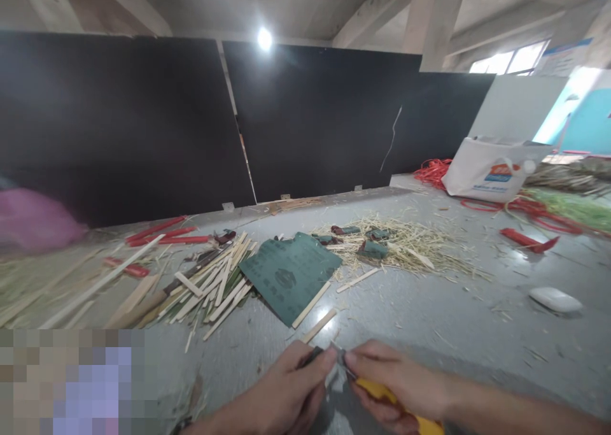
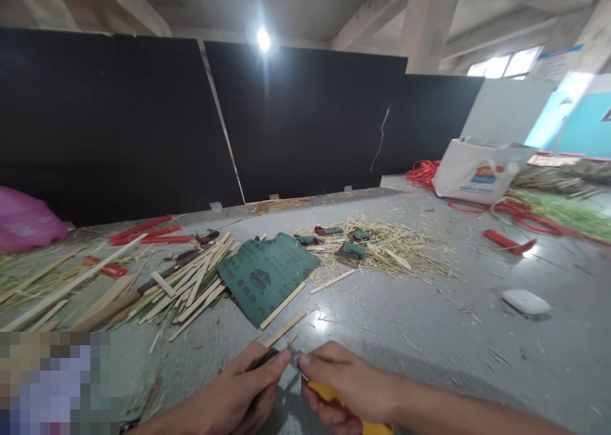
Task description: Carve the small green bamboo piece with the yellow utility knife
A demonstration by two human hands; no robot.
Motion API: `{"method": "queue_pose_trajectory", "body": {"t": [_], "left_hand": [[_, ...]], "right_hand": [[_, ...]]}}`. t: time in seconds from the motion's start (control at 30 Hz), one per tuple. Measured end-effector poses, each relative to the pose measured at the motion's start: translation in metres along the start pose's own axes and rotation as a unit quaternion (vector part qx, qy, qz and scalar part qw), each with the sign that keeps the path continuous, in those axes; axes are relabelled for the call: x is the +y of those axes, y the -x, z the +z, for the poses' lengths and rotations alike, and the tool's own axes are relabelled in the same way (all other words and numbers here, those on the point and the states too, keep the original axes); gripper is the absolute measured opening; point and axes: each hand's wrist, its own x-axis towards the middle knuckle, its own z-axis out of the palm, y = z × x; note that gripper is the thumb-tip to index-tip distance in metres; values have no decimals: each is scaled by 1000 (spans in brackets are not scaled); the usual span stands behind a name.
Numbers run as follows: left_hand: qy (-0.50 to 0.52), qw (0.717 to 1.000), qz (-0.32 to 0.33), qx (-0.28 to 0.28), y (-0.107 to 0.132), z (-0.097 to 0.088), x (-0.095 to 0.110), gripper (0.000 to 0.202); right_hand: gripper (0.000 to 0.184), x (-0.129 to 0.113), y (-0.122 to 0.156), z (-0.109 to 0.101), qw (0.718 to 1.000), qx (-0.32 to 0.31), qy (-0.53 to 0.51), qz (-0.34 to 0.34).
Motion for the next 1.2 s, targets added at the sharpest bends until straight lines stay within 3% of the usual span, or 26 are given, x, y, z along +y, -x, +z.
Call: {"method": "queue_pose_trajectory", "body": {"t": [0.1,0.43,0.77,1.0,1.1,1.2], "left_hand": [[-13,999,19,-36,-1,-6,3,81],[-111,992,22,-45,4,-10,12,71],[-60,997,4,-51,3,-11,10,65],[-16,999,30,27,3,1,13,68],[-38,997,17,60,2,1,8,62],[-36,998,14,48,1,0,2,60]], "right_hand": [[61,3,-1,2,1000,-21,3,-9],[72,-6,2,6,989,-82,93,-75],[66,-2,-2,4,995,-71,49,-51],[69,6,-6,14,999,-1,-11,-50],[67,4,-10,8,993,79,-64,-61],[61,-7,-14,-9,971,172,-120,-114]]}}
